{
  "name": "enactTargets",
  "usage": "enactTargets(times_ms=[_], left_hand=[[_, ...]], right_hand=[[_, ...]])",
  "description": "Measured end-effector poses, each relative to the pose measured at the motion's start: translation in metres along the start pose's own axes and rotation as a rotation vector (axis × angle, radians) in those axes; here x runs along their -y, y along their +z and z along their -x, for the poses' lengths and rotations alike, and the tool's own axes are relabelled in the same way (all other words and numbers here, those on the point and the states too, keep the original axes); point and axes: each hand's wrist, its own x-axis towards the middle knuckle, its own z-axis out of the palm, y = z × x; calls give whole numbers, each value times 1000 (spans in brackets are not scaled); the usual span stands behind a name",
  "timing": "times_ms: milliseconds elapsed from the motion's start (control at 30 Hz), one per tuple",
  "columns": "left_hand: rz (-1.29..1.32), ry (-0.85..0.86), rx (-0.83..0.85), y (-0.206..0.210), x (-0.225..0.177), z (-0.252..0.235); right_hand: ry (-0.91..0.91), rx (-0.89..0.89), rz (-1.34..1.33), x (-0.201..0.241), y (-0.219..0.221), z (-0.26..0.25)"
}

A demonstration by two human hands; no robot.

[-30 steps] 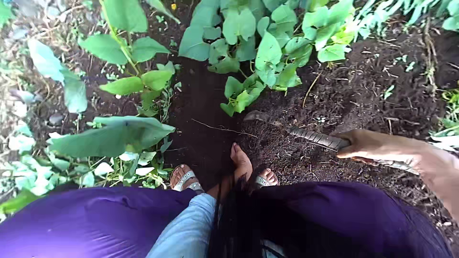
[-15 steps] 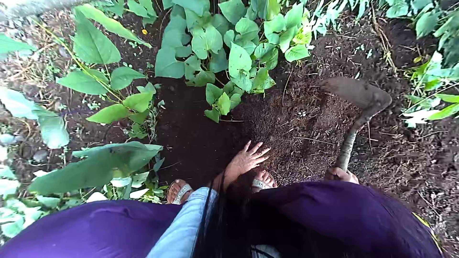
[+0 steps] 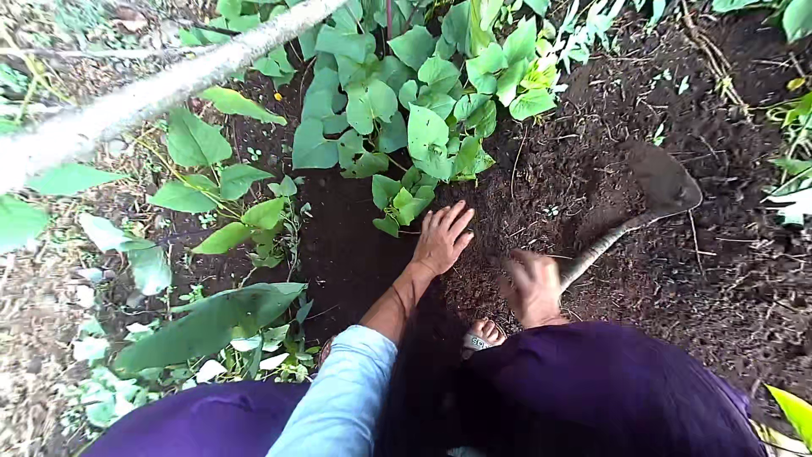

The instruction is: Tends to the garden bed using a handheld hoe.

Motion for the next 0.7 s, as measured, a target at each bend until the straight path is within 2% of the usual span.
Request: enactTargets(times_ms=[67, 133, 200, 267, 400, 467, 533, 567, 633, 700], left_hand=[[36, -81, 178, -6, -15, -19], [-2, -147, 256, 6, -11, -17], [-21, -166, 189, 24, 7, -4], [7, -216, 102, 33, 26, 18], [176, -506, -39, 45, 58, 73], [310, -718, -126, 52, 65, 91], [401, -884, -190, 57, 59, 91], [437, -914, -218, 59, 51, 86], [478, -846, -268, 60, 27, 71], [494, -686, -277, 53, 9, 58]], right_hand=[[-461, 57, -50, 20, 52, 2], [-775, 202, -19, 21, 86, -5], [-876, 304, 14, 4, 97, -25], [-887, 257, 51, -14, 91, -39], [-705, 114, 69, -38, 71, -43], [-492, 44, 45, -44, 61, -49], [-183, 47, 34, -47, 51, -59], [-18, 69, 9, -46, 46, -66], [225, 71, -79, -40, 38, -79], [296, -22, -166, -37, 29, -82]])
